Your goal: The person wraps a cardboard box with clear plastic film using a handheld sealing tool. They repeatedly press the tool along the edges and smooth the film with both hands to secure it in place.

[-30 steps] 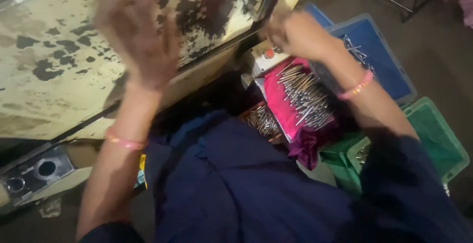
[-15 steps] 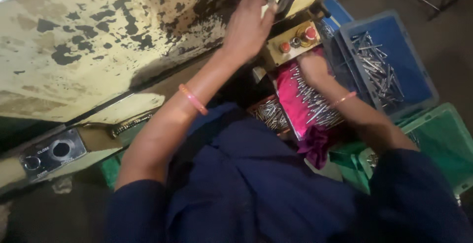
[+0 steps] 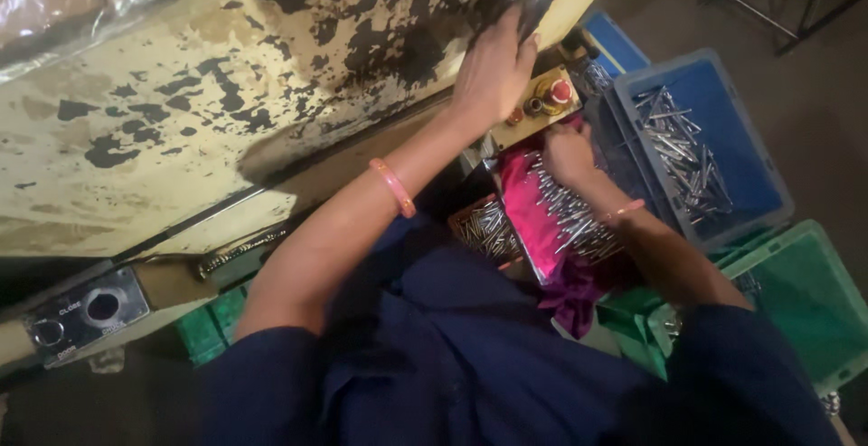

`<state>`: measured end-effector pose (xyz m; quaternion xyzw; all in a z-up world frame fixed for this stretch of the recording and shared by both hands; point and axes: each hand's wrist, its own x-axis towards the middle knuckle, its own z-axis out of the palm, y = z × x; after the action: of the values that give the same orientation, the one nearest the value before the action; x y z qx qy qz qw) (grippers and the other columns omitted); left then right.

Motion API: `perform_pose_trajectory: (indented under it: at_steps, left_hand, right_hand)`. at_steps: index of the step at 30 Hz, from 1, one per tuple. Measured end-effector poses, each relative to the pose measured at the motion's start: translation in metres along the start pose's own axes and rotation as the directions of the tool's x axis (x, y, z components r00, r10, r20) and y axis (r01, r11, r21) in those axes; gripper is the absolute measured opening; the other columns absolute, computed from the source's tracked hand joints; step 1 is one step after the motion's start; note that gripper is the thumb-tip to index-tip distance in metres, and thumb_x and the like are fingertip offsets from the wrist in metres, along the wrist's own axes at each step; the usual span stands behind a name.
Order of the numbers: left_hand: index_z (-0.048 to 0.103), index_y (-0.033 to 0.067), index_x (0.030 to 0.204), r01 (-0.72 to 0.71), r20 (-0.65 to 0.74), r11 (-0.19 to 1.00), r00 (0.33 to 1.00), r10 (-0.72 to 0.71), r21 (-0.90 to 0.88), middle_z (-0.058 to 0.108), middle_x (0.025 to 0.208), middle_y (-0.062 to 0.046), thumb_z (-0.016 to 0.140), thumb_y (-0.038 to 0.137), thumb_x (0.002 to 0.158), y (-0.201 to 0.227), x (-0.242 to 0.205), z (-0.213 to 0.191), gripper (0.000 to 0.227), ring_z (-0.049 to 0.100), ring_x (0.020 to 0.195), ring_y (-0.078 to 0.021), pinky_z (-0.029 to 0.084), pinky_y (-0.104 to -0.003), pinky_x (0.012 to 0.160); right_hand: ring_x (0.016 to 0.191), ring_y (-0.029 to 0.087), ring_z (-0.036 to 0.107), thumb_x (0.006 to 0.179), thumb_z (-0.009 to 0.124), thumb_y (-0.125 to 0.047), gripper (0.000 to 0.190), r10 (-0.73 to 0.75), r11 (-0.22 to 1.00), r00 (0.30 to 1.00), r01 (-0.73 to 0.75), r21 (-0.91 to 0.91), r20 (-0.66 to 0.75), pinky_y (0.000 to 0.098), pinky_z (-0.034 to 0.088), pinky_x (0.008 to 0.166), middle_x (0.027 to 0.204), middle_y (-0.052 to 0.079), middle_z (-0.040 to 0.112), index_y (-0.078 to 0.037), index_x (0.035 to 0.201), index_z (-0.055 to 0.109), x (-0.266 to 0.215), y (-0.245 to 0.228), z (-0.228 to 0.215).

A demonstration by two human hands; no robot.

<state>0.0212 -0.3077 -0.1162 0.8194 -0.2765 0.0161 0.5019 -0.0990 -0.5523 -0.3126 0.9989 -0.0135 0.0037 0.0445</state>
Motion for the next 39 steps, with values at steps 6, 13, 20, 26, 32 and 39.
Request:
perform_pose_trajectory:
  at_steps: [6,13,20,26,32,39]
  left_hand:
    - [0.052,-0.0016,0.139,0.041,0.067,0.977,0.997,-0.027,-0.209,0.066,0.126,-0.025,0.042,0.042,0.106,-0.011,0.012,0.005,0.055,0.061,0.119,-0.0412,0.047,-0.045,0.101]
    - [0.052,0.0016,0.138,0.139,0.22,0.957,0.972,-0.083,-0.255,0.069,0.125,-0.019,0.032,0.048,0.103,-0.027,0.015,0.017,0.061,0.066,0.12,-0.0323,0.048,-0.041,0.102]
    - [0.061,0.0003,0.134,-0.023,0.027,0.945,0.999,0.034,-0.327,0.066,0.134,-0.027,0.04,0.056,0.103,-0.035,0.028,0.037,0.067,0.06,0.129,-0.0394,0.044,-0.043,0.112]
    - [0.062,-0.0001,0.129,0.029,-0.053,0.933,0.997,-0.051,-0.358,0.067,0.128,-0.025,0.047,0.054,0.1,-0.024,0.022,0.037,0.062,0.06,0.122,-0.0379,0.043,-0.043,0.104]
    - [0.07,-0.0004,0.112,0.066,-0.202,0.928,0.968,-0.149,-0.367,0.069,0.084,-0.012,0.059,0.044,0.101,-0.005,0.02,0.039,0.047,0.06,0.078,-0.0192,0.049,-0.035,0.074]
    - [0.072,0.0005,0.106,0.079,-0.393,0.947,0.896,-0.204,-0.311,0.054,0.07,0.001,0.062,0.037,0.103,0.006,0.02,0.056,0.038,0.047,0.065,-0.0095,0.041,-0.028,0.059]
  right_hand:
    - [0.118,0.035,0.061,0.083,0.065,-0.021,0.025,-0.03,0.994,0.988,0.014,0.108,0.149,0.067,0.038,0.096,0.117,0.012,0.063,-0.012,0.105,0.069,-0.007,0.004,-0.026]
    - [0.106,0.04,0.065,0.097,0.062,-0.03,0.027,-0.1,0.986,0.993,0.091,0.141,0.06,0.0639,0.047,0.089,0.113,0.019,0.068,-0.006,0.11,0.066,-0.015,-0.002,-0.058]
    - [0.09,0.04,0.07,0.09,0.066,-0.021,0.026,-0.109,0.939,0.994,0.108,0.326,-0.014,0.0471,0.055,0.078,0.099,0.021,0.072,-0.005,0.109,0.07,-0.025,0.017,-0.086]
    - [0.074,0.019,0.069,0.094,0.07,-0.013,0.017,0.079,0.484,0.986,-0.167,0.859,0.147,0.0327,0.054,0.065,0.088,0.011,0.074,-0.003,0.108,0.073,0.007,0.05,-0.118]
    - [0.068,0.016,0.067,0.095,0.07,-0.016,0.025,-0.129,-0.206,0.965,-0.253,0.945,0.23,0.0297,0.057,0.062,0.086,0.005,0.068,-0.003,0.116,0.065,0.083,0.09,-0.155]
    - [0.07,0.017,0.07,0.103,0.058,-0.021,0.028,-0.563,-0.235,0.8,-0.395,0.888,0.207,0.0313,0.059,0.065,0.088,0.011,0.073,-0.001,0.121,0.064,0.17,0.14,-0.177]
